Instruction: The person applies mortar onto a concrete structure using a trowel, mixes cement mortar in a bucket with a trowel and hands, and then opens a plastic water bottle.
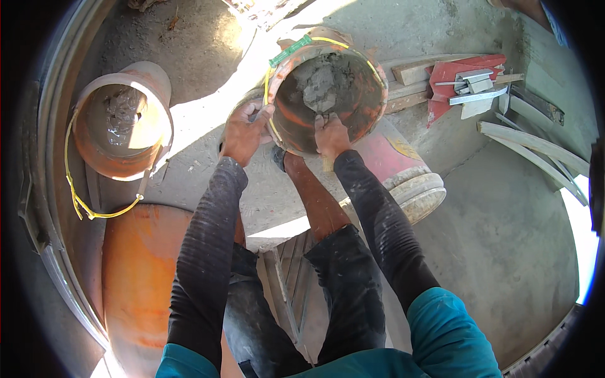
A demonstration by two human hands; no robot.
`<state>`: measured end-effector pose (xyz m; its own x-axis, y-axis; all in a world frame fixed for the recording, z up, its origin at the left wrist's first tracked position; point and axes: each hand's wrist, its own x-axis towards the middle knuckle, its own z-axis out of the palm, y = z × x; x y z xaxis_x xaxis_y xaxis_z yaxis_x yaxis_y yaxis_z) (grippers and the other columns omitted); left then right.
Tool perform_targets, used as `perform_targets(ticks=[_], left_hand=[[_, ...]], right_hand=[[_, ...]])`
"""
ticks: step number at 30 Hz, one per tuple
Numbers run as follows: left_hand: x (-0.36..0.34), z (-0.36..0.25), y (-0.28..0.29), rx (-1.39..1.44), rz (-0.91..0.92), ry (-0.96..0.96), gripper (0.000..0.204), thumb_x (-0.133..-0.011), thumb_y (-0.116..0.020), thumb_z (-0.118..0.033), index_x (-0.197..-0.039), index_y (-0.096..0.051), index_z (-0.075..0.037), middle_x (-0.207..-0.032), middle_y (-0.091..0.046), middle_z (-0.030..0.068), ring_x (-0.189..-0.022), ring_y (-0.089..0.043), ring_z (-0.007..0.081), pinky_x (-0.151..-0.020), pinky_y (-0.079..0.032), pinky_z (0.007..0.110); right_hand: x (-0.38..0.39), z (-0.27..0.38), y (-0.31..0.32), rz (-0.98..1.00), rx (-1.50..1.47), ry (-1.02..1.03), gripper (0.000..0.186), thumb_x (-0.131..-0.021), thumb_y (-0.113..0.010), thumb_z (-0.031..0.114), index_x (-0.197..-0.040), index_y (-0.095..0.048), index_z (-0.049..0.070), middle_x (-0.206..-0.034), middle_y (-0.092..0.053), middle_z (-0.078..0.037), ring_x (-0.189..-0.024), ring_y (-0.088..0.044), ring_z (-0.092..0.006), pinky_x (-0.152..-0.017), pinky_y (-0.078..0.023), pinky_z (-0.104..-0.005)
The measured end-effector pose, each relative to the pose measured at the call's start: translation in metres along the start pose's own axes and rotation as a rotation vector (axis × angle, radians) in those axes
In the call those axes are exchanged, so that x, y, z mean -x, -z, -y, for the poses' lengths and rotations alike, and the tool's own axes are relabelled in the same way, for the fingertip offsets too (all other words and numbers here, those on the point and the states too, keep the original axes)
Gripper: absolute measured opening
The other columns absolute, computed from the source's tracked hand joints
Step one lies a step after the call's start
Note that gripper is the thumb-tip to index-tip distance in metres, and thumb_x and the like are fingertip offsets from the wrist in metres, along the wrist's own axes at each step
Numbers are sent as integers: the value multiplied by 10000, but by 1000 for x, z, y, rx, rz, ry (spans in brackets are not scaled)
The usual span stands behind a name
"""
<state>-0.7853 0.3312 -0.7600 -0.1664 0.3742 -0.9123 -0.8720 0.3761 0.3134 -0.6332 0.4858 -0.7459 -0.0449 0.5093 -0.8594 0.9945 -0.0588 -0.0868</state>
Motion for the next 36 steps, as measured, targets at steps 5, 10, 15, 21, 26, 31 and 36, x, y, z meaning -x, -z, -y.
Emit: perform_targets(ticks=[5,10,15,21,26,31,36], left_hand=[[14,-1,41,-78,-71,40,279,-928,-625,-247,-1070,-629,-7,-908,-652,49,-765,-643,121,-681,-592,294],[11,-4,27,-70,-68,-5,282,-909,-648,-260,-1068,-649,-27,-909,-665,48,-753,-642,113,-660,-579,284],[7,14,29,7,-68,19,293,-909,-647,-276,-1052,-654,-20,-897,-677,60,-755,-646,116,-652,-575,283],[13,-3,35,-66,-69,16,297,-905,-648,-274,-1024,-661,-2,-893,-677,58,-751,-635,115,-650,-571,279],[15,4,22,44,-85,-11,307,-899,-660,-266,-1045,-652,4,-888,-664,52,-760,-618,103,-643,-570,279],[10,6,31,13,-83,20,286,-912,-646,-259,-1040,-648,-3,-893,-667,51,-752,-634,100,-646,-573,263],[8,-1,31,-30,33,56,405,-933,-619,-338,-1164,-580,-7,-990,-659,85,-820,-659,156,-764,-572,357]], right_hand=[[29,35,52,506,120,-69,416,-955,-456,340,-1112,-515,-40,-714,-571,-139,-501,-565,-237,-471,-514,-345],[2,66,38,458,-210,-261,419,-927,-479,305,-1158,-566,-34,-848,-619,-169,-662,-635,-250,-523,-529,-353],[-34,36,39,690,1557,771,225,-862,-521,182,-951,-636,10,-859,-664,-141,-789,-668,-294,-673,-529,-450],[26,115,69,-116,1760,801,233,-838,-535,163,-963,-620,-14,-858,-667,-167,-793,-687,-319,-665,-540,-414],[-13,46,70,599,1531,743,328,-752,-644,201,-973,-625,-40,-936,-664,-238,-781,-681,-342,-639,-543,-402],[17,33,5,627,697,480,294,-744,-629,159,-955,-597,-44,-886,-636,-189,-787,-660,-273,-620,-537,-391],[-2,21,38,1021,-1043,-304,275,-836,-555,139,-1044,-526,-38,-819,-524,-89,-604,-558,-143,-537,-520,-328]])
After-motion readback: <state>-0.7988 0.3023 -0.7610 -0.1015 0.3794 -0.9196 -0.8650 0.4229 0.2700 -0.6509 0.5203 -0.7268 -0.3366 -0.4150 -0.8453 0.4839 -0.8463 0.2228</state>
